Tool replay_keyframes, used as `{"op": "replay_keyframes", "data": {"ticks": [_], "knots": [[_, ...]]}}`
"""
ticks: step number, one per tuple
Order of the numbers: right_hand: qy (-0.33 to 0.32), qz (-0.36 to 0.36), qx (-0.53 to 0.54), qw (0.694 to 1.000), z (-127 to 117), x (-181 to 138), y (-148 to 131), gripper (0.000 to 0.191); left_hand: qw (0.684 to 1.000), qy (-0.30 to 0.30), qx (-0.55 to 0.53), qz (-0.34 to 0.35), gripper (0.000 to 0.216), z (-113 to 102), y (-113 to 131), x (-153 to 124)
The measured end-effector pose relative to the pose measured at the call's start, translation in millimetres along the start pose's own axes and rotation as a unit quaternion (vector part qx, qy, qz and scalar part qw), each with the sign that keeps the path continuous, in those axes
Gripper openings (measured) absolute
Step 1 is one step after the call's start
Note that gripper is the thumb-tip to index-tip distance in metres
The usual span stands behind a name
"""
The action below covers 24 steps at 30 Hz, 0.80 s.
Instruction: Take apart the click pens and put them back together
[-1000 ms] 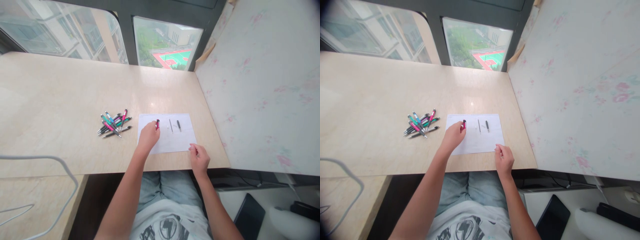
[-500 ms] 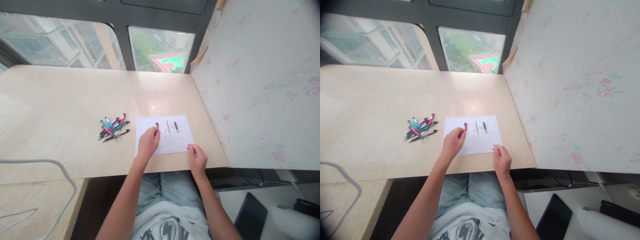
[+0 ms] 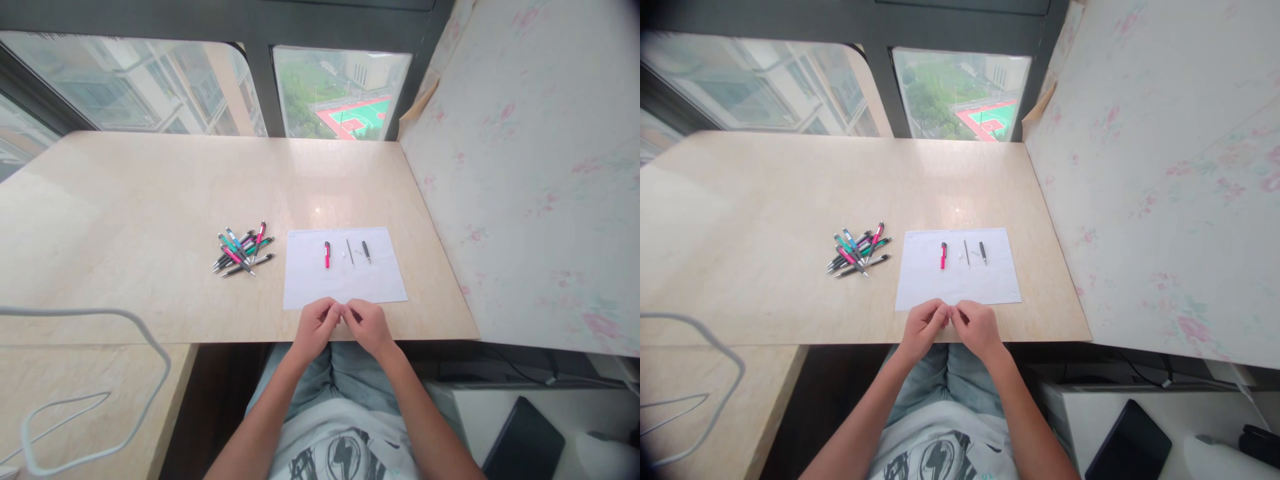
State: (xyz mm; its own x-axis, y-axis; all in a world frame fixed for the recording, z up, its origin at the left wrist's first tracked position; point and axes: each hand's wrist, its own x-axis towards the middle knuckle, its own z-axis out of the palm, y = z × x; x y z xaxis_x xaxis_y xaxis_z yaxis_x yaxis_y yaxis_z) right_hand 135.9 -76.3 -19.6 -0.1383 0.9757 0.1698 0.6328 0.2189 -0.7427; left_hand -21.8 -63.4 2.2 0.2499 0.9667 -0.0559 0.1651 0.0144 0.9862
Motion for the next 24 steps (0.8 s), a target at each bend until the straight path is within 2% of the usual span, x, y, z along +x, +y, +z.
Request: {"op": "replay_keyframes", "data": {"ticks": [6, 24], "knots": [[0.011, -0.007, -0.006, 1.0, -1.3, -2.6, 3.8, 0.036, 0.997, 0.016, 0.07, 0.016, 0.039, 6.7, 0.9, -1.1], [0.017, -0.005, -0.03, 0.999, 0.6, -2.4, 1.1, 0.035, 0.997, 0.02, 0.076, 0.016, 0.035, 6.9, -4.1, -0.8]]}}
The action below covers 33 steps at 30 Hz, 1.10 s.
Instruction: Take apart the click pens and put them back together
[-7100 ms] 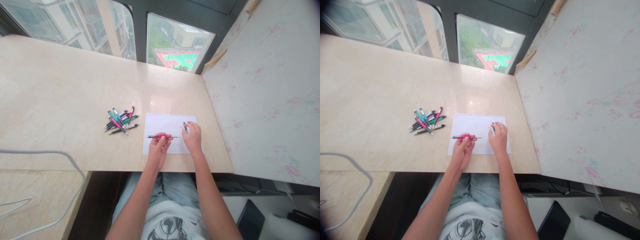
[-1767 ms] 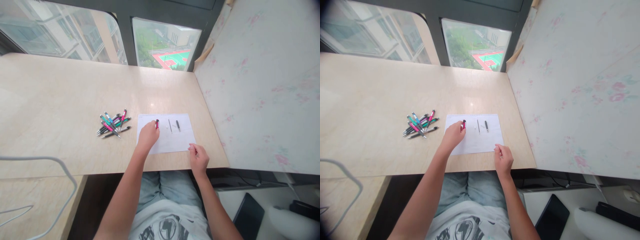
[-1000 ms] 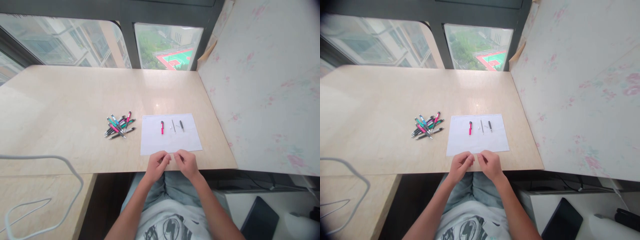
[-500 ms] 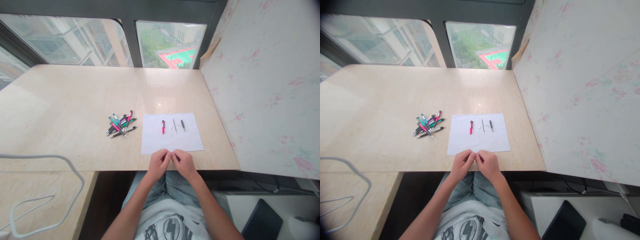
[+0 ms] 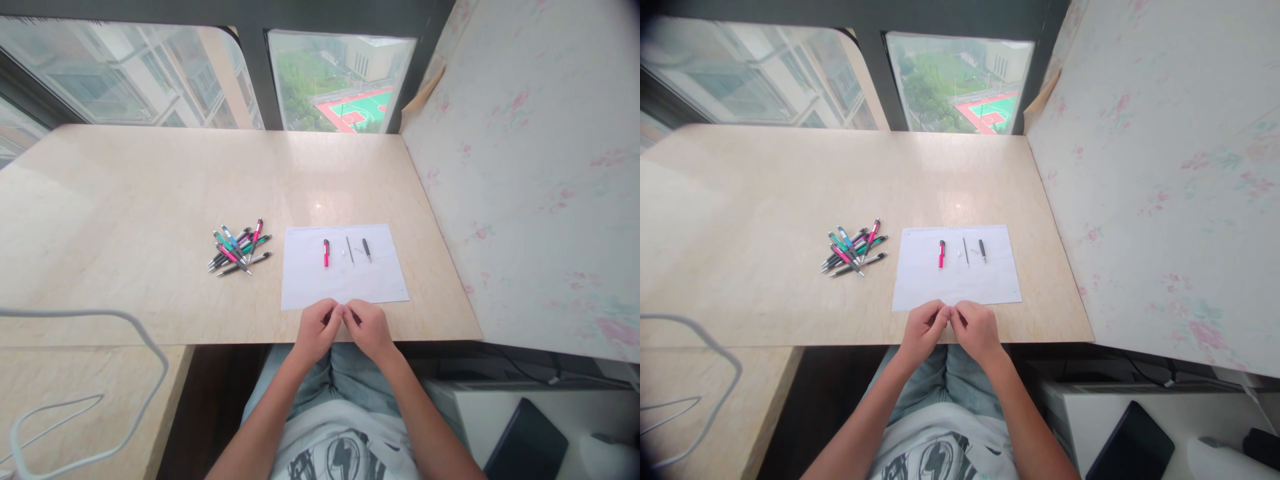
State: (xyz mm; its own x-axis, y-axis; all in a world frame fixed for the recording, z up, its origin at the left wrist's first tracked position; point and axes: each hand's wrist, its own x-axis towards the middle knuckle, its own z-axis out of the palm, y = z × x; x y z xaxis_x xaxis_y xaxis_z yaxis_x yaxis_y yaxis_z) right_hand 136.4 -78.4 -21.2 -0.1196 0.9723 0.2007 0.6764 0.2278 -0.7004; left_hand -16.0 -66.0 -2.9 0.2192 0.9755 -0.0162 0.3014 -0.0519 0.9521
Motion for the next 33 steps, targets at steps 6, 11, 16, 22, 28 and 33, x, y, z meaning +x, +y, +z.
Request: {"op": "replay_keyframes", "data": {"ticks": [6, 11, 16, 22, 28, 33], "knots": [[-0.004, 0.001, -0.001, 1.0, 0.8, -0.8, 1.9, 0.035, 1.0, -0.004, 0.008, 0.001, 0.034, 0.2, 0.8, 0.3], [-0.003, 0.002, -0.001, 1.0, 0.6, -1.2, 1.0, 0.034, 1.0, -0.008, 0.019, 0.002, 0.035, 0.0, 1.9, 0.3], [-0.005, 0.004, 0.002, 1.0, -0.8, -1.3, -0.9, 0.034, 1.0, -0.009, 0.024, -0.002, 0.035, -0.2, 2.6, -0.3], [-0.012, 0.0, 0.01, 1.0, -1.3, -0.3, -1.2, 0.034, 0.999, -0.022, 0.032, -0.008, 0.036, -1.1, 4.2, 0.5], [0.0, -0.014, 0.029, 0.999, -2.3, -0.4, -1.1, 0.033, 0.999, -0.029, 0.027, -0.015, 0.037, -1.7, 5.0, 1.9], [0.029, -0.042, 0.056, 0.997, -5.8, -1.4, -1.2, 0.032, 0.998, -0.046, 0.036, -0.012, 0.037, -0.4, 3.3, 1.4]]}}
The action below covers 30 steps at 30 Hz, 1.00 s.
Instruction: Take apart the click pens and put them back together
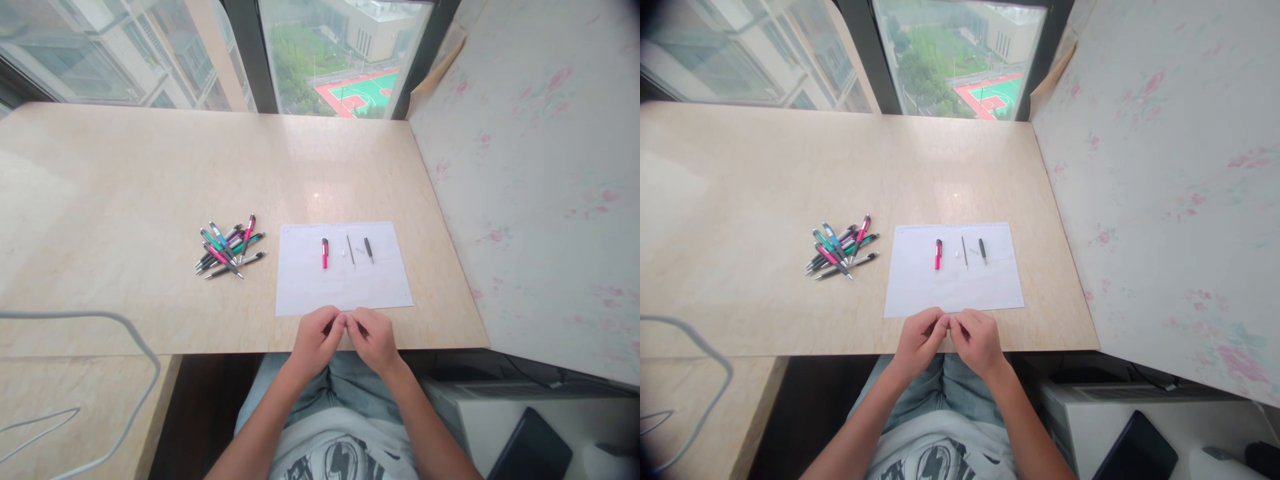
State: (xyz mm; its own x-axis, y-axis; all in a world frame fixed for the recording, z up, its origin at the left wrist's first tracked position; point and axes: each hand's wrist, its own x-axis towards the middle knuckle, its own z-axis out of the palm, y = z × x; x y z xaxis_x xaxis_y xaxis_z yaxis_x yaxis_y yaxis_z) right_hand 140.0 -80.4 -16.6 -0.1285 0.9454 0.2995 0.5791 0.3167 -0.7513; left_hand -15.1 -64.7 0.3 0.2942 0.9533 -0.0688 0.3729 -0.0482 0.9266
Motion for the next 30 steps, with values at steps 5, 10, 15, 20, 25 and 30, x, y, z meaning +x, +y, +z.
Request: {"op": "replay_keyframes", "data": {"ticks": [5, 10, 15, 20, 25, 30], "knots": [[0.005, 0.001, 0.0, 1.0, -0.4, 1.4, -0.1, 0.034, 1.0, -0.003, 0.009, 0.006, 0.036, 1.4, -0.9, 0.4], [0.01, 0.005, 0.001, 1.0, -0.5, 2.6, -0.9, 0.033, 1.0, -0.006, 0.01, 0.009, 0.035, -0.1, 0.3, 0.6], [0.008, 0.017, 0.004, 1.0, 0.0, 3.2, -0.4, 0.032, 1.0, 0.01, -0.012, 0.006, 0.032, 0.8, 3.1, -0.5], [0.003, 0.028, -0.03, 0.999, 5.4, 3.0, 1.6, 0.032, 0.983, 0.183, 0.007, -0.02, 0.02, -8.9, 9.4, 19.9], [0.007, 0.026, -0.042, 0.999, 8.4, 1.7, 2.7, 0.033, 0.951, 0.204, 0.231, -0.01, 0.016, -34.8, 17.6, 70.7], [0.012, 0.027, -0.042, 0.999, 9.5, 0.7, 3.9, 0.033, 0.923, 0.107, 0.365, -0.058, 0.032, -40.9, 18.8, 107.3]]}}
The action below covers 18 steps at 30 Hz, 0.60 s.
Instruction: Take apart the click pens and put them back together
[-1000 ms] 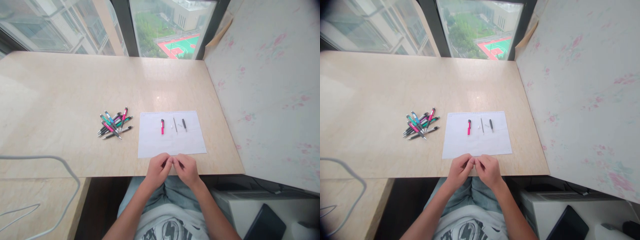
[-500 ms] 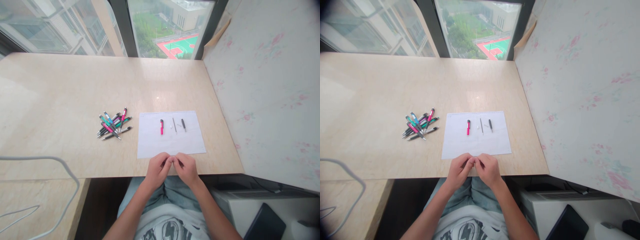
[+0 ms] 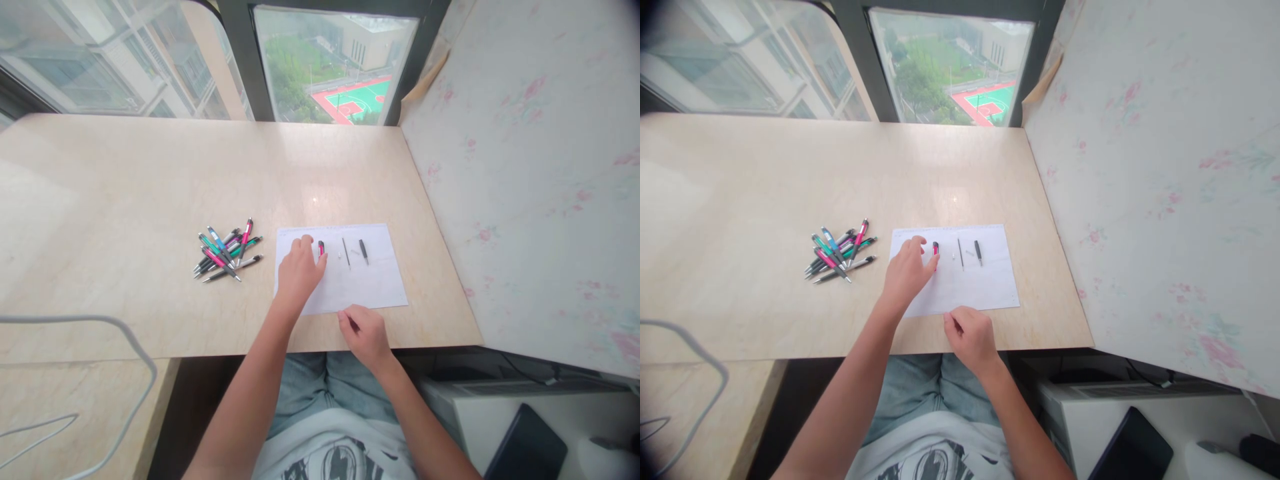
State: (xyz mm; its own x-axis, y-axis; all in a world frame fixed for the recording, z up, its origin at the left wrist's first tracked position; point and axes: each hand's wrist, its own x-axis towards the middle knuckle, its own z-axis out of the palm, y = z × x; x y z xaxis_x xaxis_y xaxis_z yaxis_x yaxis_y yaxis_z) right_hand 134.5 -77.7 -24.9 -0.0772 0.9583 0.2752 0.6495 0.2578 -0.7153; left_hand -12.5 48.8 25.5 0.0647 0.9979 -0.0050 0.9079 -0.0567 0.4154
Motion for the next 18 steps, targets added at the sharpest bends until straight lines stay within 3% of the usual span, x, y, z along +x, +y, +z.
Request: {"op": "replay_keyframes", "data": {"ticks": [3, 8, 11, 14, 16, 18], "knots": [[0.007, -0.003, -0.003, 1.0, 0.3, 0.4, -0.1, 0.033, 1.0, -0.024, -0.006, -0.007, 0.029, 6.4, 2.5, 6.6], [-0.001, 0.0, -0.01, 1.0, -0.7, 1.6, -1.6, 0.033, 0.988, 0.012, -0.156, -0.004, 0.022, 15.7, -0.7, 10.2], [-0.004, 0.003, -0.01, 1.0, -0.8, 1.5, -1.8, 0.033, 0.968, 0.035, -0.249, -0.02, 0.025, 14.7, -6.8, 10.3], [-0.006, 0.004, -0.009, 1.0, -0.6, 1.2, -2.0, 0.033, 0.955, 0.008, -0.293, -0.044, 0.029, 6.9, -15.4, 6.2], [-0.006, 0.005, -0.01, 1.0, -0.6, 1.2, -2.2, 0.033, 0.931, -0.04, -0.356, -0.068, 0.034, 0.2, -21.5, 0.8], [-0.006, 0.005, -0.014, 1.0, -0.7, 1.3, -2.4, 0.033, 0.874, -0.082, -0.468, -0.098, 0.043, -5.1, -26.8, -6.1]]}}
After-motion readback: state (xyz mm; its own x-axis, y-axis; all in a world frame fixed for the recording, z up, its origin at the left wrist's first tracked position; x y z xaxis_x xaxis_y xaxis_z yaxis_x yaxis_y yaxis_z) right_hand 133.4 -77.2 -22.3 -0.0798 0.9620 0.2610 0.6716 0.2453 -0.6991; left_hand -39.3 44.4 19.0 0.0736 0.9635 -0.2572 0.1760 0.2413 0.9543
